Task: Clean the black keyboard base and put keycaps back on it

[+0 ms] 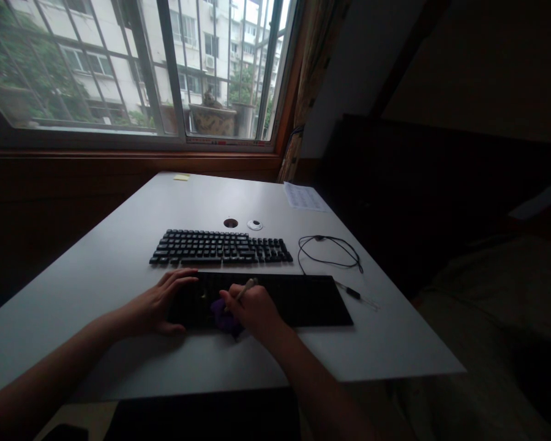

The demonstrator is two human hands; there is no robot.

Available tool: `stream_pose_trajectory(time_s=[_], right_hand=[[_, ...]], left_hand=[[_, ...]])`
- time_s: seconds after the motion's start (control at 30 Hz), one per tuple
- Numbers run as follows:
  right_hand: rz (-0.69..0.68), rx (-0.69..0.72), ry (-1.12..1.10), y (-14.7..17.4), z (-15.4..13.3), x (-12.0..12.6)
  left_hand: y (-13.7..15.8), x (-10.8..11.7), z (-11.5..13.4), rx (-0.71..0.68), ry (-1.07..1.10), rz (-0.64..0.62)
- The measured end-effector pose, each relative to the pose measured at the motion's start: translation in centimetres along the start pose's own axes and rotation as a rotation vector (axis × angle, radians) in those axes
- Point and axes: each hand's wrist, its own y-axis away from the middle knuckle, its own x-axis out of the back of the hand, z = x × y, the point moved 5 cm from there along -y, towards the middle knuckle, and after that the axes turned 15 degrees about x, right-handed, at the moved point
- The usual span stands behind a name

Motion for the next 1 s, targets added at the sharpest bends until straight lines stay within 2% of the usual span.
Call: stream_pose_trajectory(time_s=[0.3, 0.5, 0.7, 1.0], right_hand=[[0.035, 0.026, 0.159, -0.5, 0.1, -0.6], [-0.016, 0.017, 0.166, -0.7, 0.0, -0.7], [0.062, 0.016, 0.166, -0.4, -0.2, -0.2], [0.149, -0.137, 0.050, 1.1, 1.4, 0.4]], left_hand=[[0.1, 0.0, -0.2, 0.012, 0.001, -0.001], [0.1, 0.0, -0.1, -0.006, 0.009, 0.006], [0.0, 0.1, 0.2, 0.008, 0.000, -0.004], [0.0, 0.2, 0.1, 0.002, 0.018, 0.002]])
